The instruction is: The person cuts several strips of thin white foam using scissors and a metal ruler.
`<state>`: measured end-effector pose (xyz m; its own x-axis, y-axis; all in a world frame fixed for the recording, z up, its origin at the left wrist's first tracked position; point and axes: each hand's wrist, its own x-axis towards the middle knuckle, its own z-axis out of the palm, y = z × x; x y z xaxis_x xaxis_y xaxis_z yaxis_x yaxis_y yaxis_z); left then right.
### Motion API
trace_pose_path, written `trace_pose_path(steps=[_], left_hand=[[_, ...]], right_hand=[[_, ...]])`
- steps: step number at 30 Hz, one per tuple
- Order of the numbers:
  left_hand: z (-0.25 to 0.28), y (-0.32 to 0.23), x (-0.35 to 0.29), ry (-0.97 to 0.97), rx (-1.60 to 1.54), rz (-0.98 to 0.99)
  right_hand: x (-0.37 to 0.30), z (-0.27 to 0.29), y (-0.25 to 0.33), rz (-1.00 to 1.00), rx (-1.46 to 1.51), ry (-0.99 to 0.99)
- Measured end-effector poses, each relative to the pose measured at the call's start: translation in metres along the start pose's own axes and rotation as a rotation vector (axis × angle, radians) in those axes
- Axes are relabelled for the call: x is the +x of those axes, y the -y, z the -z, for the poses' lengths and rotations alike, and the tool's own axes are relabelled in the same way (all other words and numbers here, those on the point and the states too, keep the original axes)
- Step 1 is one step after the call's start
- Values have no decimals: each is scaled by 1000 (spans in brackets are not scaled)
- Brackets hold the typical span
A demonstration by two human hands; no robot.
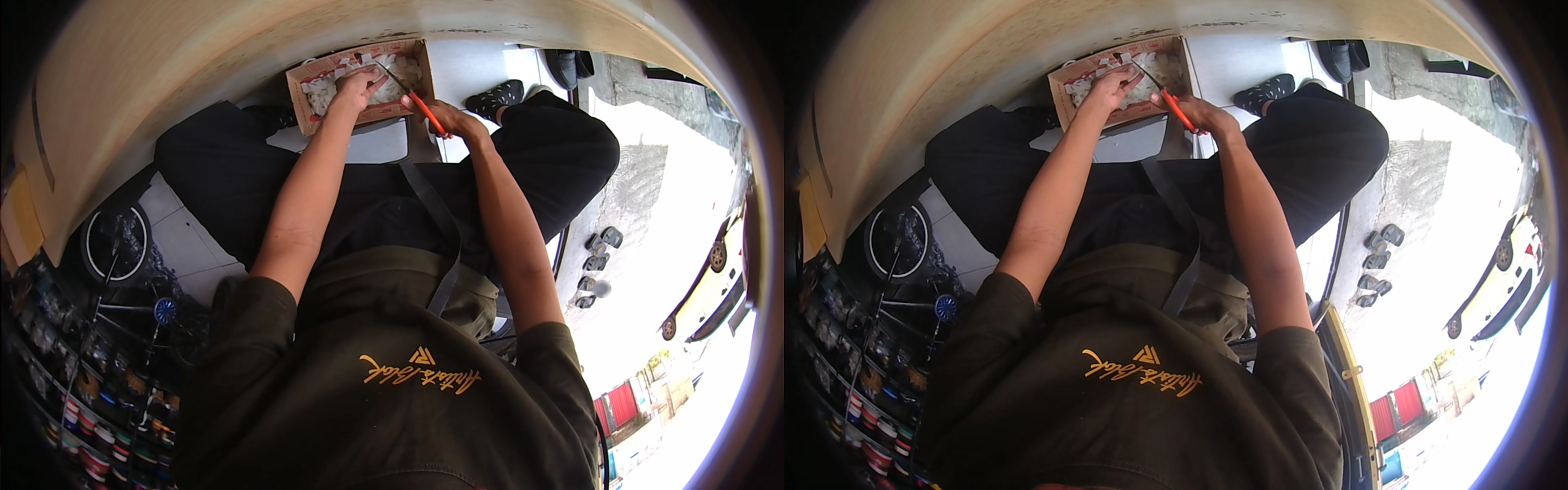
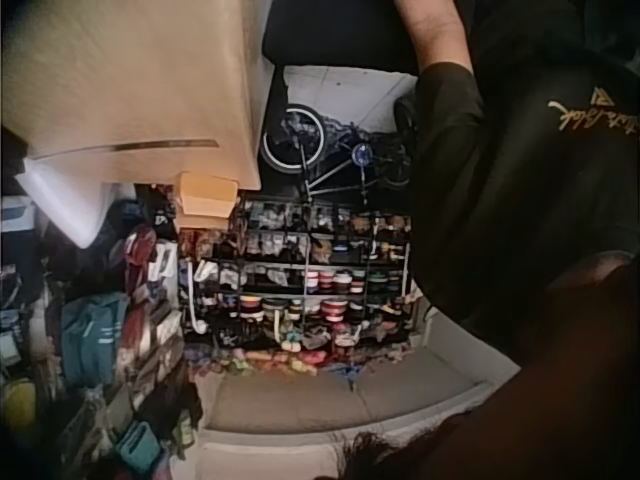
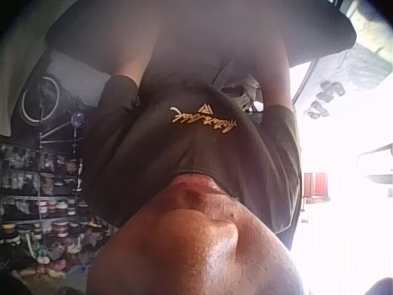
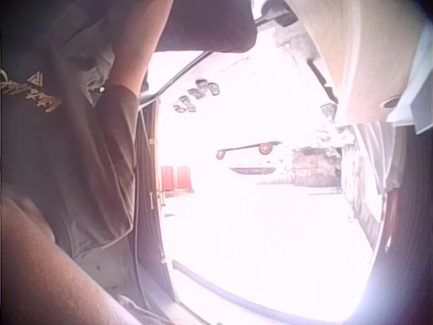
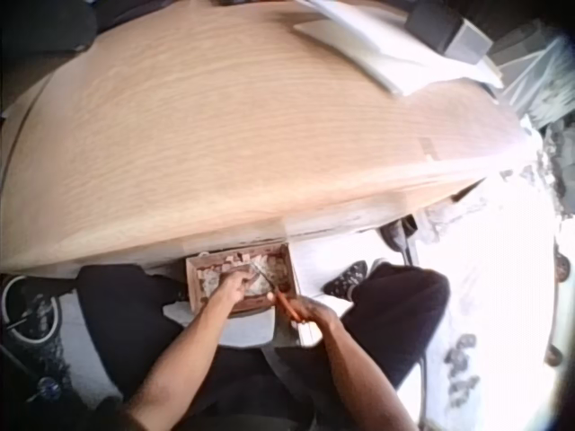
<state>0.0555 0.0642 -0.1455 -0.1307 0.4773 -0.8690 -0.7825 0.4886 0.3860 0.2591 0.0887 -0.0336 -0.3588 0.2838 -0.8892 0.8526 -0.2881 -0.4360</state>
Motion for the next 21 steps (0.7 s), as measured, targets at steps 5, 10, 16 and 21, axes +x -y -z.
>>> trace_pose_path(steps=[5,10,16,21], left_hand=[[-4,0,-5,-78,45,-12],[-2,-4,-6,-190,-25,-78],[-15,-4,-20,-190,-32,-207],[-9,-2,-12,-164,-68,-205]], right_hand=[[3,0,-4,-1,-36,-36],[0,-4,-5,86,-18,-60],[6,-2,-9,14,-56,30],[4,2,-3,-10,-52,116]])
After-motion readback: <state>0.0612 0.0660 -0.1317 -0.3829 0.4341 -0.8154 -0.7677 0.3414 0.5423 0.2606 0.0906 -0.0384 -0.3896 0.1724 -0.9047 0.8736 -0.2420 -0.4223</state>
